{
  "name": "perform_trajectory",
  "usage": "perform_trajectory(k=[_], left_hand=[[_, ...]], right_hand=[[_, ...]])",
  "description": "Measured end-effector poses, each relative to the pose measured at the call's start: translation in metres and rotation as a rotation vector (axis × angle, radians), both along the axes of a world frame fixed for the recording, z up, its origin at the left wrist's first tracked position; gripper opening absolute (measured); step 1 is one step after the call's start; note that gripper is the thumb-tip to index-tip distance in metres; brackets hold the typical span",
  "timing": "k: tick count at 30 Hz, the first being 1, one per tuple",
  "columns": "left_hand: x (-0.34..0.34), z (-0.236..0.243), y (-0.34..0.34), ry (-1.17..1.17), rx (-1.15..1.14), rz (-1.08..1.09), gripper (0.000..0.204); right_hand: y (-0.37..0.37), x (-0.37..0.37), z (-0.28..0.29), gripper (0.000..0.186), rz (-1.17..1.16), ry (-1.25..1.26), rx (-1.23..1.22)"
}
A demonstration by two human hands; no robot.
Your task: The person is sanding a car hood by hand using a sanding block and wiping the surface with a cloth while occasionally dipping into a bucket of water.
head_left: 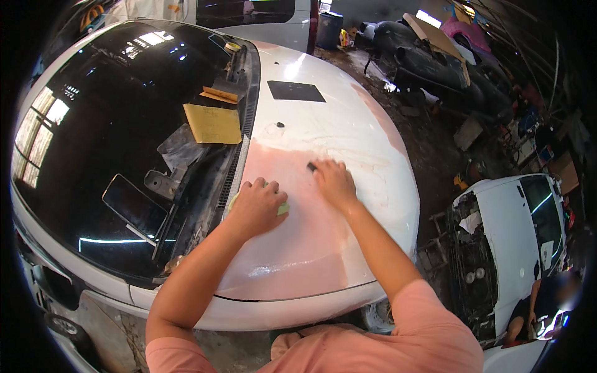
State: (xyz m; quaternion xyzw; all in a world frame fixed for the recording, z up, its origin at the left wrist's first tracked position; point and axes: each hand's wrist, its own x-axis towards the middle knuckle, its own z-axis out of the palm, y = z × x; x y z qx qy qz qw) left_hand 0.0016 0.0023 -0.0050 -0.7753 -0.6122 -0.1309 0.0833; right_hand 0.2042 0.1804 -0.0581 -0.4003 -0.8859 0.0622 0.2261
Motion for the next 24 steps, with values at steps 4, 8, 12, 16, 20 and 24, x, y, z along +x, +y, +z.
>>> perform_trajectory(k=[4, 8, 12, 16, 20, 24], left_hand=[[0.001, -0.001, 0.002, 0.002, 0.027, -0.02, 0.026], [-0.008, 0.003, -0.007, 0.014, -0.092, 0.05, 0.029], [0.008, 0.005, 0.003, 0.021, -0.07, -0.004, 0.029], [-0.004, 0.002, -0.002, 0.039, -0.061, 0.038, 0.029], [-0.004, 0.002, -0.005, 0.019, -0.069, 0.036, 0.029], [0.005, 0.006, 0.002, 0.018, -0.089, 0.009, 0.029]], right_hand=[[0.039, -0.017, -0.001, 0.036, -0.133, -0.034, 0.046], [-0.024, -0.016, -0.008, 0.035, -0.021, -0.01, 0.036], [0.03, -0.003, -0.001, 0.035, -0.162, -0.037, 0.057], [-0.008, -0.038, 0.0, 0.035, -0.146, -0.064, 0.03], [-0.013, -0.031, 0.004, 0.034, -0.046, 0.021, -0.017], [0.02, -0.032, 0.003, 0.033, -0.184, 0.003, -0.025]])
